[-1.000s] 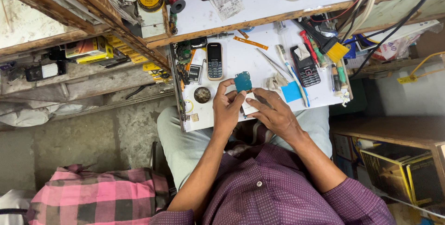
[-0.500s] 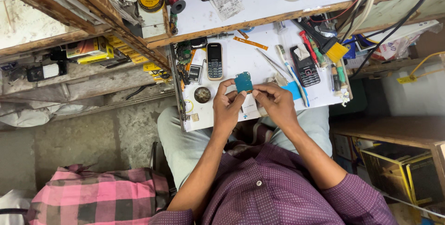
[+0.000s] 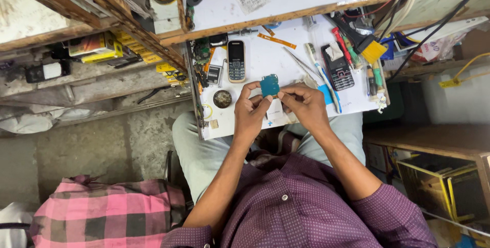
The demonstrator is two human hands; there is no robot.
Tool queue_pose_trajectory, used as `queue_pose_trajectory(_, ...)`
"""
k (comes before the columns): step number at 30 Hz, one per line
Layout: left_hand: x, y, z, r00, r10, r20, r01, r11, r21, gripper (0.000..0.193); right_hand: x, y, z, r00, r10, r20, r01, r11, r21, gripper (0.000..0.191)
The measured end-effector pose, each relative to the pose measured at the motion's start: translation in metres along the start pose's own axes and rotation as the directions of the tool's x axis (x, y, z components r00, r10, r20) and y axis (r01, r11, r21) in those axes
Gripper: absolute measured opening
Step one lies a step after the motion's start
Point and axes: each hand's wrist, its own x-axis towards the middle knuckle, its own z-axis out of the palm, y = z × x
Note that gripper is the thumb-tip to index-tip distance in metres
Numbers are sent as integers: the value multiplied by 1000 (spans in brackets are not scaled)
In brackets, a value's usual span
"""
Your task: The person sits at a cluttered repair workbench and solders a small teal circuit board, holding the board with one hand while using a yellow soldering iron with the other. They reposition the board, work on its edges, and set it down on the bench between soldering passes.
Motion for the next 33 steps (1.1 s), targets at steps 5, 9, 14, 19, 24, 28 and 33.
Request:
queue_pose_trajectory(5, 1, -1, -1, 1000, -20, 10, 20, 1000, -3, 33, 1, 1, -1, 1000, 14, 0, -14, 1000, -2, 16)
queue_pose_trajectory(9, 0, -2, -1, 999, -26, 29, 28, 998, -52, 35, 0, -1, -1, 1000, 4, 14, -4, 1000, 14, 16)
queue_pose_trajectory(14, 1, 2, -1, 999, 13, 33, -13, 1000, 15, 37, 1, -4, -1, 1000, -22, 11, 21, 1000, 23, 16)
queue_pose_trajectory(19, -1, -1, -2, 1000, -9, 29, 9, 1000, -12, 37, 2, -2, 1, 1000, -5, -16, 5, 999, 41, 15)
queue_pose_trajectory(24, 1, 2, -3, 999, -54, 2, 53, 996, 74, 31, 3, 1, 2, 998, 3, -55, 3, 995, 97, 14)
queue_pose_trajectory(28, 1, -1, -3, 998, -67, -2, 67, 997, 41, 29, 3, 3, 2, 998, 26, -58, -20, 995, 101, 14)
queue_pose_trajectory(33, 3, -3, -3, 994, -105, -11, 105, 994, 10, 29, 3, 4, 2, 998, 13, -59, -7, 994, 107, 14)
